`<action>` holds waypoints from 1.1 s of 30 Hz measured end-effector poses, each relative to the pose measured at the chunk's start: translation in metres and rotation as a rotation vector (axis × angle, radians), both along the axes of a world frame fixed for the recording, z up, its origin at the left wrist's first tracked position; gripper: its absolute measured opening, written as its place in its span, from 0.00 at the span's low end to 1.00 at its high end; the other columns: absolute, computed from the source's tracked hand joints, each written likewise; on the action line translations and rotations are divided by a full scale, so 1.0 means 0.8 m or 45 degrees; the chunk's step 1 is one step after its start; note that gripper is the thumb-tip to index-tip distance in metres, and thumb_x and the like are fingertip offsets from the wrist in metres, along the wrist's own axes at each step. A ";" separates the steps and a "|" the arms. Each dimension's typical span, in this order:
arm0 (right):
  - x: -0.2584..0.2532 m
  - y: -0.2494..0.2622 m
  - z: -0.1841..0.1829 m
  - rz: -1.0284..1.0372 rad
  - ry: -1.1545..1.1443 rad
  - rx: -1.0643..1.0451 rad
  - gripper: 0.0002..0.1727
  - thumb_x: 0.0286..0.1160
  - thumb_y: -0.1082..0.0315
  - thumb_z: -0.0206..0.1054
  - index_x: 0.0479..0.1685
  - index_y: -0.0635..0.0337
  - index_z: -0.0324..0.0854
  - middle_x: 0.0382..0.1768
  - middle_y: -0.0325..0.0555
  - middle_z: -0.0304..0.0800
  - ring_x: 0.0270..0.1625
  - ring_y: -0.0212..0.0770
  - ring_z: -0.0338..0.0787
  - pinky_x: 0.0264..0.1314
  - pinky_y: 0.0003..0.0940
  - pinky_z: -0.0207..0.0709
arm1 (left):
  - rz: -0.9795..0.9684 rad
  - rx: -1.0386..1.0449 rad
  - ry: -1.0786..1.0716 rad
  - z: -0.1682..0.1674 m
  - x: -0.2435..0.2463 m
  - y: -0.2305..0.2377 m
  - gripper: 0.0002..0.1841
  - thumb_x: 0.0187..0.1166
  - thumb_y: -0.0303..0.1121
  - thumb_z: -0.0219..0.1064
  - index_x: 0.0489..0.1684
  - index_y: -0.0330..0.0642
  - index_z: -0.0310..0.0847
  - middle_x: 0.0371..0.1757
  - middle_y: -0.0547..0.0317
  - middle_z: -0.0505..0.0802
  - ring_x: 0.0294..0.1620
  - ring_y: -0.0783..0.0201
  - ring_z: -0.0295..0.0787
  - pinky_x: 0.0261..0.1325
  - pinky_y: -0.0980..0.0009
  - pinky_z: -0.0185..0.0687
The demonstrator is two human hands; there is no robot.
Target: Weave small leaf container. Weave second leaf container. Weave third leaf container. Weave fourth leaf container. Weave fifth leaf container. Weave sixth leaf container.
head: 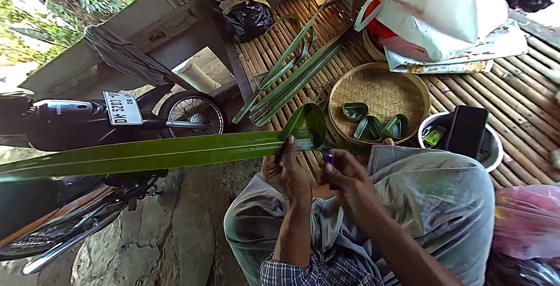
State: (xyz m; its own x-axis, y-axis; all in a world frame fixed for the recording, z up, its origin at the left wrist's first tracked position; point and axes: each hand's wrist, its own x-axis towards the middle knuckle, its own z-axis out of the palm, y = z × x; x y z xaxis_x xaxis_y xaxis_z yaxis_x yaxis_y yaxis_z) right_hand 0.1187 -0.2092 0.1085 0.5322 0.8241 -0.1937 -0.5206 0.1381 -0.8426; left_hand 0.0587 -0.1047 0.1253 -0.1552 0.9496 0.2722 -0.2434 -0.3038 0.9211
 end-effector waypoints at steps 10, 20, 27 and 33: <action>0.012 0.001 0.007 -0.260 -0.203 -0.163 0.28 0.70 0.60 0.79 0.64 0.65 0.73 0.33 0.46 0.81 0.28 0.39 0.82 0.30 0.33 0.83 | -0.267 -0.923 -0.410 0.012 0.016 -0.020 0.15 0.83 0.26 0.65 0.65 0.32 0.76 0.58 0.44 0.89 0.58 0.53 0.88 0.64 0.55 0.84; 0.025 -0.001 0.029 -0.441 0.108 -0.019 0.17 0.80 0.67 0.68 0.64 0.65 0.79 0.21 0.42 0.75 0.18 0.33 0.73 0.23 0.28 0.77 | -0.335 -1.016 -0.533 0.029 0.018 -0.035 0.16 0.84 0.26 0.63 0.68 0.35 0.75 0.65 0.44 0.87 0.67 0.52 0.84 0.72 0.51 0.78; 0.007 0.004 0.022 -0.387 0.325 0.008 0.10 0.74 0.70 0.73 0.42 0.65 0.76 0.14 0.39 0.68 0.15 0.32 0.69 0.23 0.30 0.73 | -0.480 -1.145 -0.501 0.026 0.022 -0.051 0.13 0.82 0.27 0.65 0.61 0.35 0.79 0.59 0.45 0.88 0.57 0.55 0.87 0.59 0.58 0.85; 0.009 0.021 0.031 -0.524 0.386 -0.102 0.17 0.67 0.78 0.77 0.51 0.74 0.78 0.27 0.58 0.85 0.18 0.38 0.77 0.22 0.33 0.78 | -0.578 -1.163 -0.538 0.011 0.022 -0.071 0.08 0.83 0.27 0.63 0.45 0.28 0.81 0.31 0.43 0.88 0.27 0.60 0.86 0.35 0.64 0.86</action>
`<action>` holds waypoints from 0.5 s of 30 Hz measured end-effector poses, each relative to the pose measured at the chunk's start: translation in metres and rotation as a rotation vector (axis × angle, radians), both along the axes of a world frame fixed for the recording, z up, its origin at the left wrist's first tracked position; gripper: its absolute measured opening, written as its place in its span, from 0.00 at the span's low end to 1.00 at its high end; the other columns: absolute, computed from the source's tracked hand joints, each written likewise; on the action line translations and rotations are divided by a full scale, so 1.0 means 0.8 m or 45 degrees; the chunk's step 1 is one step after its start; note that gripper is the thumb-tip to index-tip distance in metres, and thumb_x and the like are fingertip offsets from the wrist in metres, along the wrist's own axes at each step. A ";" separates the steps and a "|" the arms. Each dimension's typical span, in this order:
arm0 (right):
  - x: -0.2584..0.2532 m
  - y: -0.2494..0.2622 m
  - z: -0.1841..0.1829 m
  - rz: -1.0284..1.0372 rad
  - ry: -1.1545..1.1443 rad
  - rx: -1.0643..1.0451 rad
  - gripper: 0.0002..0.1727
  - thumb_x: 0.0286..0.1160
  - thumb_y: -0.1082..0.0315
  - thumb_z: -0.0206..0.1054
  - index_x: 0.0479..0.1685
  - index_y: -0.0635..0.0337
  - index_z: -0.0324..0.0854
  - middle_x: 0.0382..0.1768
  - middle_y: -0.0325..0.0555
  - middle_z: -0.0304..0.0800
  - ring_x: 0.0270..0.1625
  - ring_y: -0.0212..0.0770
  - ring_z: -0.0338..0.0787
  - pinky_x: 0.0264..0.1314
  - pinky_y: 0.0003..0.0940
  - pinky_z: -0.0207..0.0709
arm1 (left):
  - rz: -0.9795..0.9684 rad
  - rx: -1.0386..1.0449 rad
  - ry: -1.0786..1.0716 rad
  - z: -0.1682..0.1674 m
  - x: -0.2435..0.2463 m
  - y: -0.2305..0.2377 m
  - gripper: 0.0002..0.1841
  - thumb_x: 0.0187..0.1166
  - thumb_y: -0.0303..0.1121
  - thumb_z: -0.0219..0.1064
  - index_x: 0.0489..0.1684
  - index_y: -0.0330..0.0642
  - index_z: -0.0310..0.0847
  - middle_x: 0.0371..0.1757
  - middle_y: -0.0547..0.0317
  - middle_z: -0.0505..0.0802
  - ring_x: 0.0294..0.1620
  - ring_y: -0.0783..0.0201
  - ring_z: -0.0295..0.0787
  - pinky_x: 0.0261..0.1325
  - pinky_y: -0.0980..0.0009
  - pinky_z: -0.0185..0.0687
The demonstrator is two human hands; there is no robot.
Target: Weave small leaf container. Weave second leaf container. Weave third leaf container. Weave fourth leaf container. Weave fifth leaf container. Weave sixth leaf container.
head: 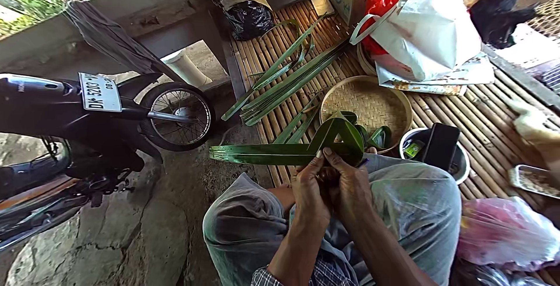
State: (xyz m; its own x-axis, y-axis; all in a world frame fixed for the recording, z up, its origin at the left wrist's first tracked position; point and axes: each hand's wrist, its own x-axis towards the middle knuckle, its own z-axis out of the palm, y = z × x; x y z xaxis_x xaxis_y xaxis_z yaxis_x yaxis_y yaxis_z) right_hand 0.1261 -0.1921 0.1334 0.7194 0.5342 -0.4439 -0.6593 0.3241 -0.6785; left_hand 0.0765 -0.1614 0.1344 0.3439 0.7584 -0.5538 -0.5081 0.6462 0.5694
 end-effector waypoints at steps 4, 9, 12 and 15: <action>0.002 -0.001 -0.006 -0.023 -0.009 0.002 0.14 0.66 0.79 0.77 0.47 0.73 0.80 0.24 0.56 0.83 0.17 0.37 0.75 0.21 0.31 0.75 | -0.024 0.050 0.042 -0.003 -0.004 0.000 0.08 0.80 0.26 0.65 0.46 0.27 0.84 0.40 0.39 0.92 0.38 0.56 0.91 0.43 0.60 0.88; 0.009 0.001 0.001 -0.052 -0.023 0.104 0.11 0.64 0.84 0.75 0.44 0.71 0.81 0.22 0.54 0.82 0.15 0.33 0.71 0.17 0.27 0.71 | 0.065 0.303 0.183 -0.005 -0.013 0.006 0.10 0.76 0.25 0.69 0.51 0.30 0.83 0.47 0.43 0.92 0.50 0.56 0.90 0.58 0.59 0.85; 0.013 0.001 0.005 -0.034 -0.054 0.115 0.10 0.64 0.84 0.75 0.42 0.71 0.82 0.22 0.54 0.81 0.15 0.34 0.71 0.18 0.27 0.71 | 0.182 0.443 0.246 -0.004 -0.015 0.014 0.17 0.67 0.18 0.76 0.54 0.28 0.81 0.46 0.41 0.93 0.49 0.52 0.92 0.59 0.53 0.88; 0.012 0.002 0.011 -0.039 -0.117 0.095 0.13 0.62 0.83 0.77 0.45 0.71 0.83 0.26 0.58 0.86 0.18 0.36 0.76 0.20 0.29 0.74 | 0.188 0.572 0.226 -0.003 -0.016 0.015 0.19 0.63 0.17 0.79 0.53 0.28 0.81 0.44 0.41 0.93 0.46 0.53 0.93 0.57 0.55 0.91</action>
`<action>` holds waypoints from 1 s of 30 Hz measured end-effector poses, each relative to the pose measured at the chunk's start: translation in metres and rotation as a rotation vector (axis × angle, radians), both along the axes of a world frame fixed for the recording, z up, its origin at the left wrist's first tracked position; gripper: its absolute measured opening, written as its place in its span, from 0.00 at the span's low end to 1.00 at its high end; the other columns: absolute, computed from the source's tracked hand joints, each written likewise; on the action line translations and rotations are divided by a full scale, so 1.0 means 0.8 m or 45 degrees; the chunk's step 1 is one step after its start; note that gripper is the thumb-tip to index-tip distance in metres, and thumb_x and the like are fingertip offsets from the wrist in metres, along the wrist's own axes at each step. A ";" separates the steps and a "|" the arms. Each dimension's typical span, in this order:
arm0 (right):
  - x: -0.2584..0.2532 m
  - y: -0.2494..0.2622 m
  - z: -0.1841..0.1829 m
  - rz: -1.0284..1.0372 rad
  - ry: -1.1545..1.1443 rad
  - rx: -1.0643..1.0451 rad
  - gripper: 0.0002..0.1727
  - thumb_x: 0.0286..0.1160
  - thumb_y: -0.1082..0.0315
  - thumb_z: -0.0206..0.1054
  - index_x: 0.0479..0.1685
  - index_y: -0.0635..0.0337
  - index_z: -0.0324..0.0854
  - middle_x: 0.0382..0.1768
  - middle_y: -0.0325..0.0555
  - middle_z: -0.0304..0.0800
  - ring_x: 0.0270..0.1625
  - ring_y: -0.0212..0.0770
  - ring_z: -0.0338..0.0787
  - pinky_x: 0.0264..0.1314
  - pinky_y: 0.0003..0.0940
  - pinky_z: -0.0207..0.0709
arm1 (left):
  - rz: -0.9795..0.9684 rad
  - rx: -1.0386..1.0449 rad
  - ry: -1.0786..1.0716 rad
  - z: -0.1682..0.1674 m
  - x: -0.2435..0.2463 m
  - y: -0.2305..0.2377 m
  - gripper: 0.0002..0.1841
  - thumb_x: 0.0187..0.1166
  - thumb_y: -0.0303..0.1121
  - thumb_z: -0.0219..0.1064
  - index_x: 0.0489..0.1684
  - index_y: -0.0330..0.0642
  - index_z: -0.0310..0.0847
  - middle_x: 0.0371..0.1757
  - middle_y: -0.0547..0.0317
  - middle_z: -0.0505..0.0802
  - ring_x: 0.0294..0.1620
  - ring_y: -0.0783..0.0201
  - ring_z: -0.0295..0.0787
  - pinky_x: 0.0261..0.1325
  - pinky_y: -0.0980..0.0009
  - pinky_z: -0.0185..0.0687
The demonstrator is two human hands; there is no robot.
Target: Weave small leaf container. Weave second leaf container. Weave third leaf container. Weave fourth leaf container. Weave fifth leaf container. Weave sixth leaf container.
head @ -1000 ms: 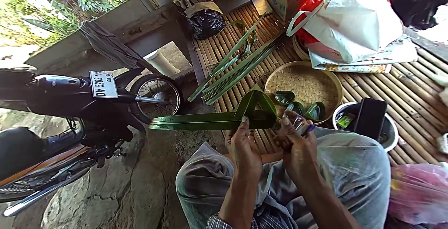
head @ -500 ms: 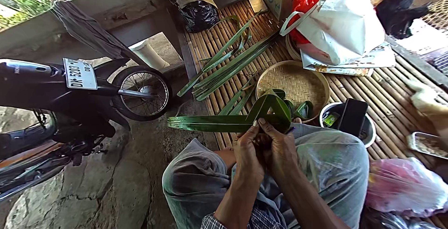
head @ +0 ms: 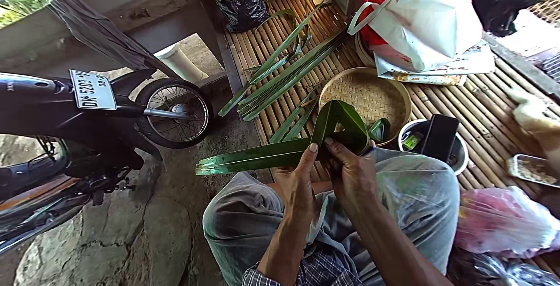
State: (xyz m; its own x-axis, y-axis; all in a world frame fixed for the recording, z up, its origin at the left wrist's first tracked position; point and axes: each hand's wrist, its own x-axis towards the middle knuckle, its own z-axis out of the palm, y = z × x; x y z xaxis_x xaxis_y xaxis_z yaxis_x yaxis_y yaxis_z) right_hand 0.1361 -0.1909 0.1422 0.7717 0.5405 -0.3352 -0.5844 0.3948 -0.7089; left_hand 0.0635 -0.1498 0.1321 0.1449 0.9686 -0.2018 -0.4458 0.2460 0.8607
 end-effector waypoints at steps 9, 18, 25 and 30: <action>-0.004 -0.004 0.010 0.035 0.029 0.018 0.16 0.66 0.80 0.77 0.51 0.72 0.80 0.30 0.59 0.87 0.20 0.38 0.80 0.25 0.33 0.80 | 0.023 0.153 -0.020 0.006 0.011 -0.001 0.15 0.65 0.16 0.76 0.48 0.26 0.82 0.40 0.41 0.94 0.43 0.55 0.94 0.56 0.56 0.91; -0.008 -0.007 0.003 0.123 0.007 0.047 0.16 0.62 0.82 0.78 0.48 0.74 0.80 0.29 0.61 0.86 0.20 0.39 0.81 0.23 0.32 0.80 | 0.032 0.177 0.002 0.003 0.008 -0.002 0.13 0.66 0.15 0.75 0.47 0.25 0.83 0.38 0.42 0.93 0.39 0.56 0.94 0.50 0.60 0.93; 0.000 -0.007 -0.001 0.014 -0.224 -0.016 0.16 0.57 0.85 0.80 0.46 0.71 0.85 0.32 0.60 0.90 0.23 0.41 0.84 0.26 0.32 0.82 | -0.116 0.097 0.025 0.004 -0.009 -0.002 0.11 0.81 0.26 0.63 0.53 0.26 0.82 0.46 0.39 0.93 0.50 0.51 0.93 0.63 0.52 0.88; 0.009 -0.005 -0.029 -0.187 -0.608 -0.100 0.19 0.51 0.84 0.84 0.44 0.67 0.88 0.33 0.53 0.93 0.28 0.43 0.91 0.31 0.36 0.90 | -0.121 0.017 0.009 0.017 -0.012 -0.010 0.14 0.91 0.28 0.51 0.60 0.25 0.77 0.51 0.33 0.92 0.51 0.43 0.95 0.62 0.46 0.90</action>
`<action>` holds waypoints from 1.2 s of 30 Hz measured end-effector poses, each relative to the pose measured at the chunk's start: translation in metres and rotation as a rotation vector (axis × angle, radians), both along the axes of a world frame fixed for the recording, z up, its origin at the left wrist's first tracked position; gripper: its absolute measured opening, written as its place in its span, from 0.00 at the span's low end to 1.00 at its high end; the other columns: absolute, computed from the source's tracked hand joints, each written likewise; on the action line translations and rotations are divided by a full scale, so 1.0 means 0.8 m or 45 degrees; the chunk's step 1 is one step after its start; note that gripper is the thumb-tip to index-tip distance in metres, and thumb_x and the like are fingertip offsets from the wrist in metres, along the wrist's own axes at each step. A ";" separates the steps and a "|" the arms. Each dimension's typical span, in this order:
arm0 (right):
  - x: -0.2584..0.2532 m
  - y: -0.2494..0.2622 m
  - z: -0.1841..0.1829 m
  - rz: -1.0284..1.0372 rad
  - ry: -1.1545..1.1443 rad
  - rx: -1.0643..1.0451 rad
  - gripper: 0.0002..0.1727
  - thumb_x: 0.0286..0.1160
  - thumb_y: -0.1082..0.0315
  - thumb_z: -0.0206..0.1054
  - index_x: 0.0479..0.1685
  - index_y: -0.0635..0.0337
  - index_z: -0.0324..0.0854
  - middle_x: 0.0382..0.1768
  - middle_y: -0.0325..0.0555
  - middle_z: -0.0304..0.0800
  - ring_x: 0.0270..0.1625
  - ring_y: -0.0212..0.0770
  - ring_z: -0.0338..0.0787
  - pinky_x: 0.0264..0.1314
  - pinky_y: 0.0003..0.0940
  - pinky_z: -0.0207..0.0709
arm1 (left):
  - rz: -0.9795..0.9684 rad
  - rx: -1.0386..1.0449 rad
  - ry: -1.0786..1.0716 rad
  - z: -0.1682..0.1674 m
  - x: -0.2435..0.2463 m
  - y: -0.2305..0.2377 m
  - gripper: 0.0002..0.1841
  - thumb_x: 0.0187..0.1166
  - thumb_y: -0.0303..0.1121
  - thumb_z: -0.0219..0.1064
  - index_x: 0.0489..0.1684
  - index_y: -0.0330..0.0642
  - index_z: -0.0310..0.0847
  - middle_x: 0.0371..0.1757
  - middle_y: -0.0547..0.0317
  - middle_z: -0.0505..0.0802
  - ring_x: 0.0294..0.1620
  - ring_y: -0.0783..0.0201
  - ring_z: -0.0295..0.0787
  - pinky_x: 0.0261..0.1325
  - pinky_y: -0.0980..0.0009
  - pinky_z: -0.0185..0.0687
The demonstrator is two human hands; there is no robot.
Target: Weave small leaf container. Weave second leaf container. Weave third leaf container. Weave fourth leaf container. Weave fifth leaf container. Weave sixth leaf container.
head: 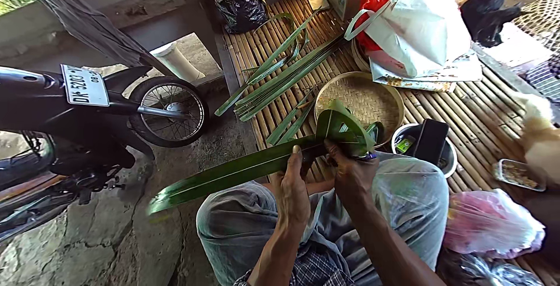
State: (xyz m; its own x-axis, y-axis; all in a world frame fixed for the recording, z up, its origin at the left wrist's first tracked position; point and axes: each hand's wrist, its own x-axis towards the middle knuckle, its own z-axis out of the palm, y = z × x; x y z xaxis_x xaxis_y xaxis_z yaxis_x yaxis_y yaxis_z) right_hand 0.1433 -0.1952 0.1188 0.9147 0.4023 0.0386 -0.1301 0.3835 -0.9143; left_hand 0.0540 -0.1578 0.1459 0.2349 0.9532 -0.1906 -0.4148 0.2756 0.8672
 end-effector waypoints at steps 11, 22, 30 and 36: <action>0.005 -0.036 -0.039 0.415 -0.867 -0.068 0.13 0.61 0.78 0.72 0.44 0.58 0.80 0.44 0.45 0.96 0.53 0.40 0.96 0.58 0.40 0.92 | -0.738 -0.085 0.313 0.022 -0.061 0.059 0.15 0.94 0.31 0.45 0.58 0.36 0.79 0.42 0.51 0.96 0.41 0.59 0.97 0.50 0.62 0.95; 0.002 -0.049 -0.016 1.107 -0.515 -0.440 0.10 0.61 0.75 0.76 0.41 0.56 0.84 0.35 0.38 0.93 0.34 0.31 0.91 0.36 0.29 0.89 | -1.446 0.077 0.734 0.014 -0.097 0.120 0.13 0.88 0.35 0.61 0.52 0.34 0.87 0.40 0.51 0.96 0.38 0.63 0.95 0.44 0.67 0.92; 0.006 -0.033 -0.023 1.112 0.063 -0.425 0.13 0.58 0.81 0.78 0.43 0.61 0.88 0.32 0.49 0.90 0.24 0.35 0.81 0.25 0.30 0.77 | -1.132 0.003 0.442 -0.029 -0.088 0.113 0.09 0.88 0.30 0.61 0.50 0.33 0.82 0.39 0.46 0.95 0.34 0.58 0.95 0.38 0.62 0.95; 0.010 -0.027 -0.027 1.060 0.123 -0.532 0.15 0.57 0.83 0.78 0.45 0.61 0.90 0.32 0.50 0.92 0.23 0.35 0.82 0.24 0.29 0.77 | -1.042 -0.028 0.394 -0.040 -0.086 0.102 0.23 0.95 0.43 0.47 0.48 0.35 0.87 0.39 0.49 0.95 0.37 0.59 0.95 0.42 0.60 0.94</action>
